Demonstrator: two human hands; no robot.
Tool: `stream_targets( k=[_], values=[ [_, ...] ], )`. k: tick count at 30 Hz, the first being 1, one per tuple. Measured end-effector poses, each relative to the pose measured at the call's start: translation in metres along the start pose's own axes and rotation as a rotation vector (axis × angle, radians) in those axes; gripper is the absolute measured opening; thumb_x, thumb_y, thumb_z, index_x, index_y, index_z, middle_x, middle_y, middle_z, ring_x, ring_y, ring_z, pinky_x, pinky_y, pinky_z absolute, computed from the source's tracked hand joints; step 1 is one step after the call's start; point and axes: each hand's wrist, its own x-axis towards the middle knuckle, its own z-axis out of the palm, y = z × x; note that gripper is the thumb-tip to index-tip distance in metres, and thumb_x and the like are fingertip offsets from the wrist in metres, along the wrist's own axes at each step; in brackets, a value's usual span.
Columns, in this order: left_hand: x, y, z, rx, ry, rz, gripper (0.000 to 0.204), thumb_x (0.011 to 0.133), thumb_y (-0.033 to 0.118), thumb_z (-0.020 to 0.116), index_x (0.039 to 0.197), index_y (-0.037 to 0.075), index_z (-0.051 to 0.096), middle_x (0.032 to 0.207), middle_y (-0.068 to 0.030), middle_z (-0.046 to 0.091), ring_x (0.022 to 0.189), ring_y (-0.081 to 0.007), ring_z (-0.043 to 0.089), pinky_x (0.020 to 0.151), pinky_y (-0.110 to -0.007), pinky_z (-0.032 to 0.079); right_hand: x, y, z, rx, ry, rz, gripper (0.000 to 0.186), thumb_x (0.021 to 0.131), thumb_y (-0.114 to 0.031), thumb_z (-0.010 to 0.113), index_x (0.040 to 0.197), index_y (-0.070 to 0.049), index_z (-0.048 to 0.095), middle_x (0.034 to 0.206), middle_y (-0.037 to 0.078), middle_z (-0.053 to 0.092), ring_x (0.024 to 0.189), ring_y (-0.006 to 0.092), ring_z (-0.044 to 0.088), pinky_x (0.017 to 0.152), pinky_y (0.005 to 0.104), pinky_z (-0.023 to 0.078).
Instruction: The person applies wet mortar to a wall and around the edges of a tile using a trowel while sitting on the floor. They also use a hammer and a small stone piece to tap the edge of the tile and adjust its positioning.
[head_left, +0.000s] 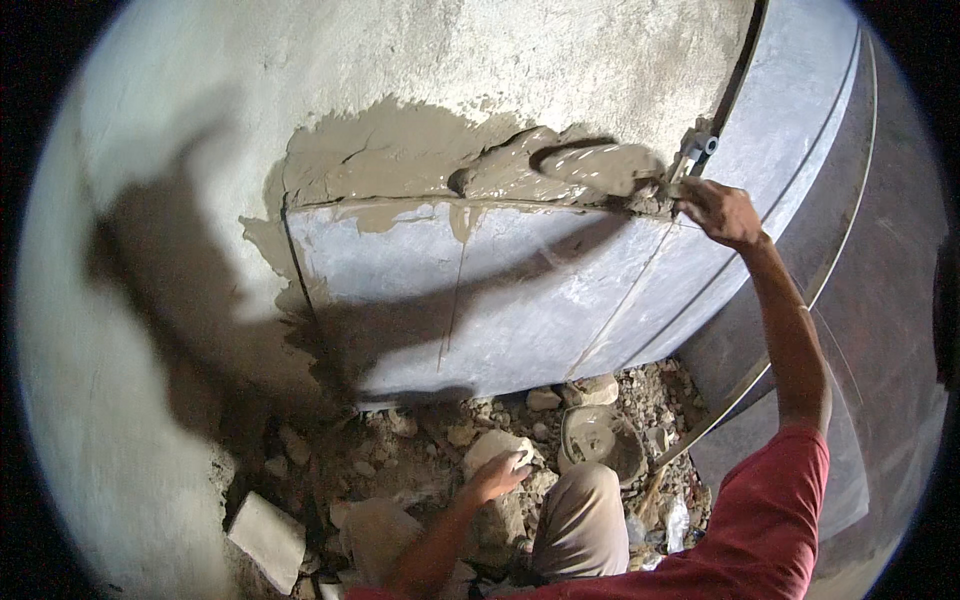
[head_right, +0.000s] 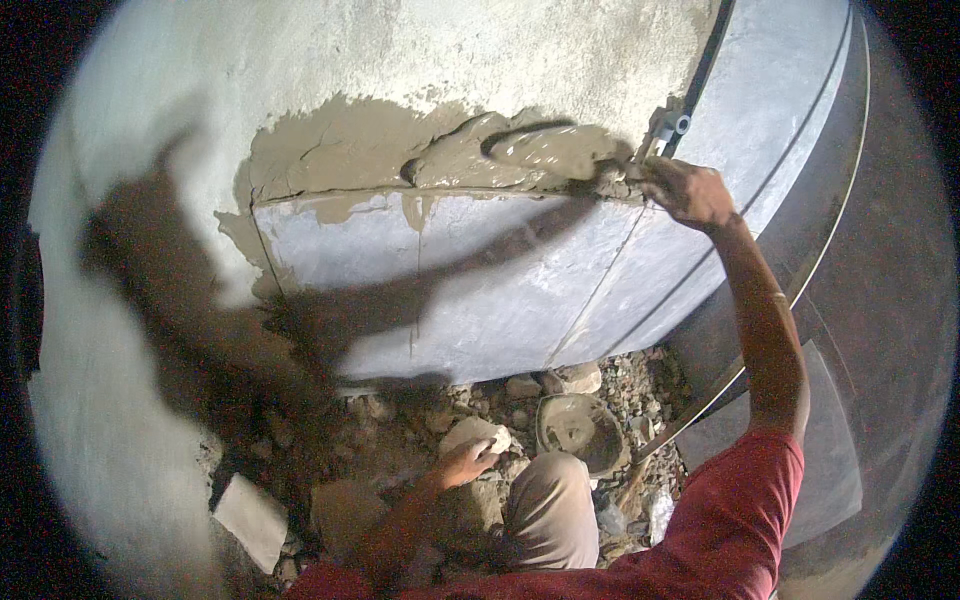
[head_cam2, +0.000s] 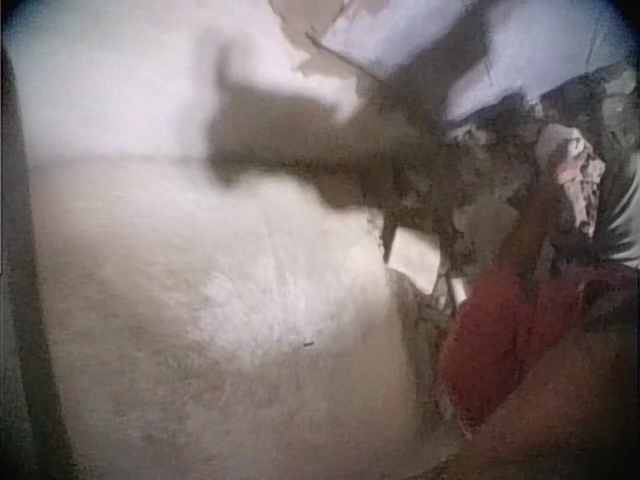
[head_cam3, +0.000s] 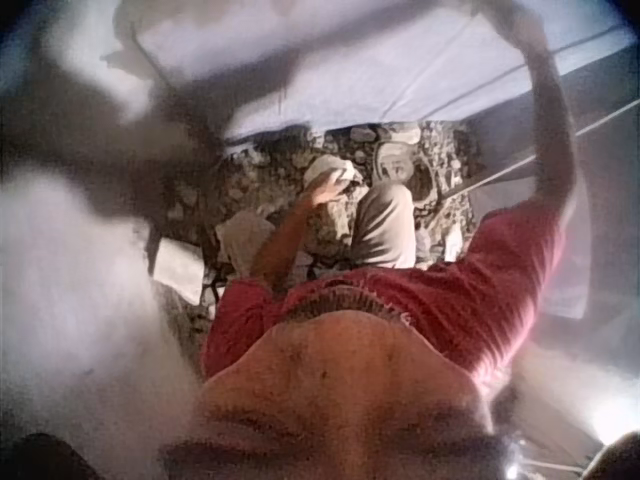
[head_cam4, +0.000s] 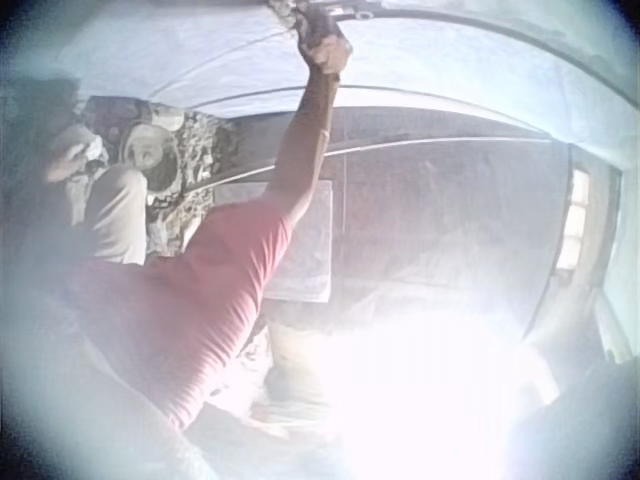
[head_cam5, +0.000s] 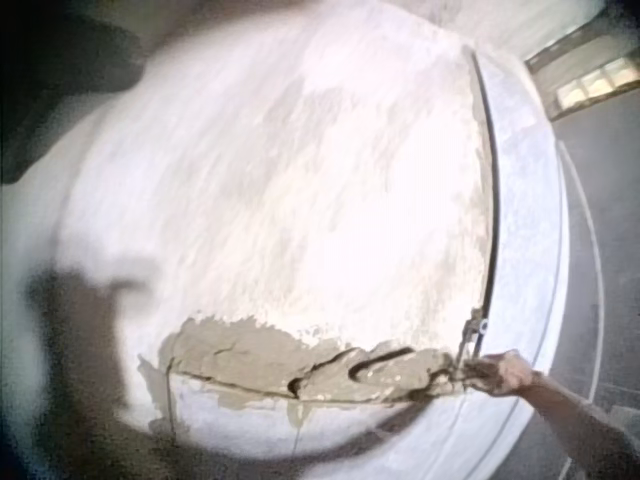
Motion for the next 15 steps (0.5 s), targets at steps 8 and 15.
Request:
stream_targets(
  k=[8,15],
  values=[
    [0.008,-0.015,0.007,-0.020,0.056,-0.038,0.059,0.093,0.041,0.056,0.131,-0.003,0.050,0.125,-0.0256,0.056,0.113,-0.0391,0.057,0.094,-0.043,0.045,0.043,0.001,0.018,-0.011,-0.124,-0.140,0.039,0.091,-0.040,0.060,0.120,-0.014,0.062,0.100,0.010,0.071,0.084,0.0313,0.070,0.073,0.0418,0.056],
    [0.002,-0.025,0.019,0.017,0.154,0.026,0.057,0.092,0.043,0.057,0.130,0.001,0.052,0.124,-0.0244,0.057,0.113,-0.0388,0.056,0.095,-0.044,0.045,0.021,0.026,-0.042,-0.307,-0.260,0.077,0.030,0.088,-0.039,0.063,0.104,-0.014,0.065,0.085,0.009,0.070,0.076,0.0289,0.069,0.064,0.0423,0.053]
  ],
)
